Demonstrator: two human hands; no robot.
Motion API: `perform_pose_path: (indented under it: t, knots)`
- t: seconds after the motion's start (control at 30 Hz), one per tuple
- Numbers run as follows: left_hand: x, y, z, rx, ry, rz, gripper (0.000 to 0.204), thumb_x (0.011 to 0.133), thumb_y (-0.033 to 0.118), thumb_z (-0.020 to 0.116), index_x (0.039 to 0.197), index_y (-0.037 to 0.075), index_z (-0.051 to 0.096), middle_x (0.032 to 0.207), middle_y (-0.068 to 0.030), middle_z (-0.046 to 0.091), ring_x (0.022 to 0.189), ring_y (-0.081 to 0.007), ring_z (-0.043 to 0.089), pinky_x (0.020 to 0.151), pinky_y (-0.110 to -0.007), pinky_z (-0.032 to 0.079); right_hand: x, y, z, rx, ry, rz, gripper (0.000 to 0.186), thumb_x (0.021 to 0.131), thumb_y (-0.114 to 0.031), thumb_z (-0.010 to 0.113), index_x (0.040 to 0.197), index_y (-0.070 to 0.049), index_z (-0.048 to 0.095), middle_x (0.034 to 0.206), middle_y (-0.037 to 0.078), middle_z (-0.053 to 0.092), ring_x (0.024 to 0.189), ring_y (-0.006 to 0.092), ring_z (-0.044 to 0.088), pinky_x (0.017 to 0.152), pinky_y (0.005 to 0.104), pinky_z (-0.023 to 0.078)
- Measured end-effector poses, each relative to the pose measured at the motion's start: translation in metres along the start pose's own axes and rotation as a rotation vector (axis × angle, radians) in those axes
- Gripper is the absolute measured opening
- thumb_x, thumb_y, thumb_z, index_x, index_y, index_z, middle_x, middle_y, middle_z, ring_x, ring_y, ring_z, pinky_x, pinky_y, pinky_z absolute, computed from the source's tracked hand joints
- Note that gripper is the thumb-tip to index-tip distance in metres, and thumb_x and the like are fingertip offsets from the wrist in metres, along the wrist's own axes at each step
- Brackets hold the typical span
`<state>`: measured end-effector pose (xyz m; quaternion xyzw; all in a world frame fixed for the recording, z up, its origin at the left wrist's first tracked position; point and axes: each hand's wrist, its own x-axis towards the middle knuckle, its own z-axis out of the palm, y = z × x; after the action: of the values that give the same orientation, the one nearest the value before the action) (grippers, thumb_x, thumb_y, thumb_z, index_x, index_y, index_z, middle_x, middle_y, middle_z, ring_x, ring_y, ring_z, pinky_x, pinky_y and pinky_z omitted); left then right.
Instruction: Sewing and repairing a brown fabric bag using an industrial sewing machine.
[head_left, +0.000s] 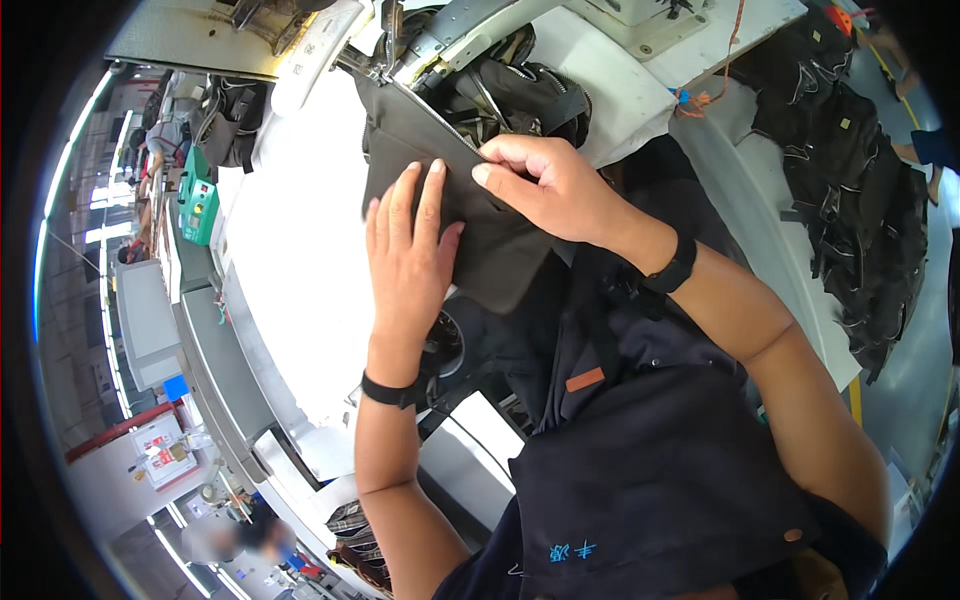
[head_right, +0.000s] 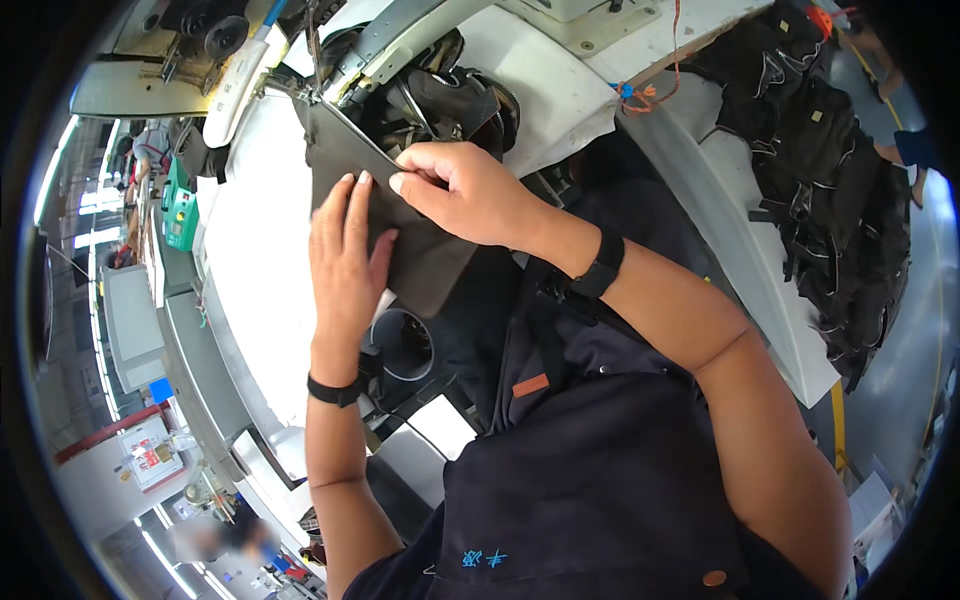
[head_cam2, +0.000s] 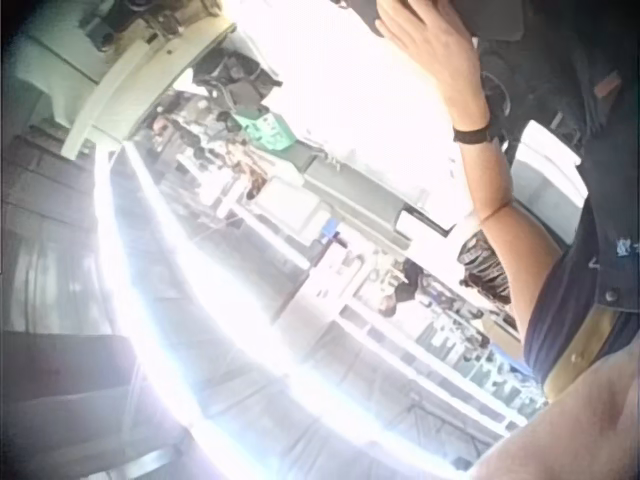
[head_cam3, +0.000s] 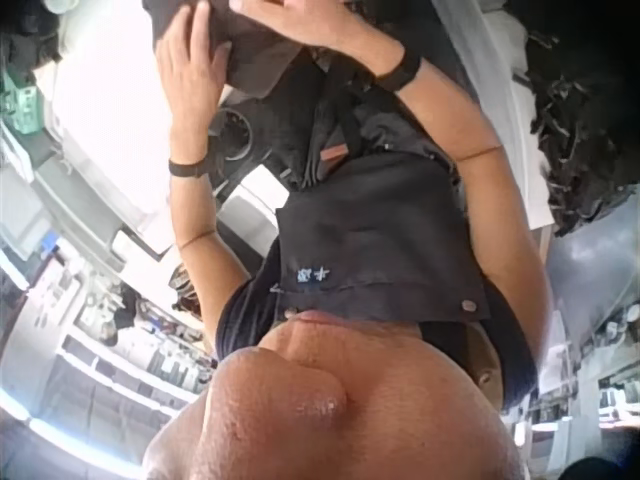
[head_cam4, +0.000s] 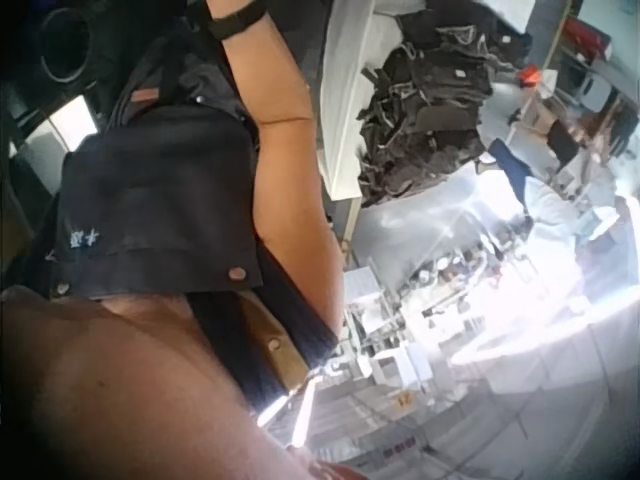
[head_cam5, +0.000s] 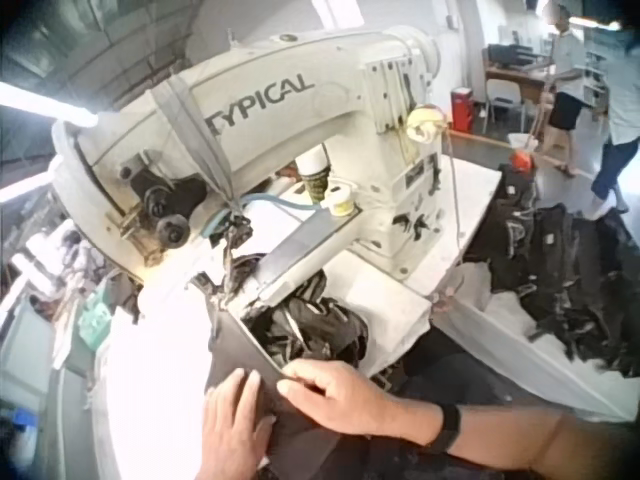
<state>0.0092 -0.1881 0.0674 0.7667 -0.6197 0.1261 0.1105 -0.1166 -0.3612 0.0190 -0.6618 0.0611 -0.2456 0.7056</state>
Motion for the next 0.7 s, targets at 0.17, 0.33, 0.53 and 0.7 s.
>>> perform_pose_path:
  t: [0.17,0.33,0.53,0.7]
  knots:
    - [-0.014,0.011,0.005,-0.205,0.097,-0.223,0.054,0.091,-0.001,0.069,0.143,0.003,0.054,0.143,-0.0193,0.055,0.13,-0.0356,0.056,0.108,-0.042,0.045,-0.005,0.006,0.001,-0.044,0.056,-0.089,0.02,0.097,-0.016,0.069,0.101,0.003,0.062,0.077,-0.001,0.053,0.072,0.0071,0.046,0.066,0.027,0.042]
    - [0.001,0.029,-0.003,-0.305,0.222,-0.203,0.041,0.09,-0.005,0.071,0.13,0.002,0.064,0.127,-0.0157,0.066,0.118,-0.0316,0.065,0.1,-0.039,0.051,-0.012,0.002,0.004,-0.188,0.094,-0.122,0.025,0.093,-0.014,0.076,0.109,0.002,0.068,0.088,0.001,0.064,0.081,0.0093,0.056,0.077,0.0267,0.048]
    - [0.032,0.024,-0.02,-0.296,0.204,-0.053,0.036,0.089,-0.005,0.072,0.123,0.005,0.069,0.127,-0.0122,0.066,0.112,-0.0278,0.067,0.092,-0.036,0.056,-0.014,0.008,0.005,-0.364,0.246,-0.406,0.016,0.091,-0.017,0.077,0.096,-0.003,0.071,0.079,0.008,0.066,0.075,0.025,0.063,0.076,0.0359,0.047]
    - [0.069,0.004,-0.041,-0.11,0.015,0.199,0.03,0.085,0.005,0.077,0.114,0.006,0.07,0.123,-0.0069,0.067,0.108,-0.0292,0.066,0.091,-0.038,0.054,-0.019,0.008,-0.001,-0.425,0.286,-0.432,0.011,0.091,-0.009,0.077,0.094,0.001,0.072,0.077,0.006,0.065,0.072,0.0211,0.061,0.079,0.0343,0.045]
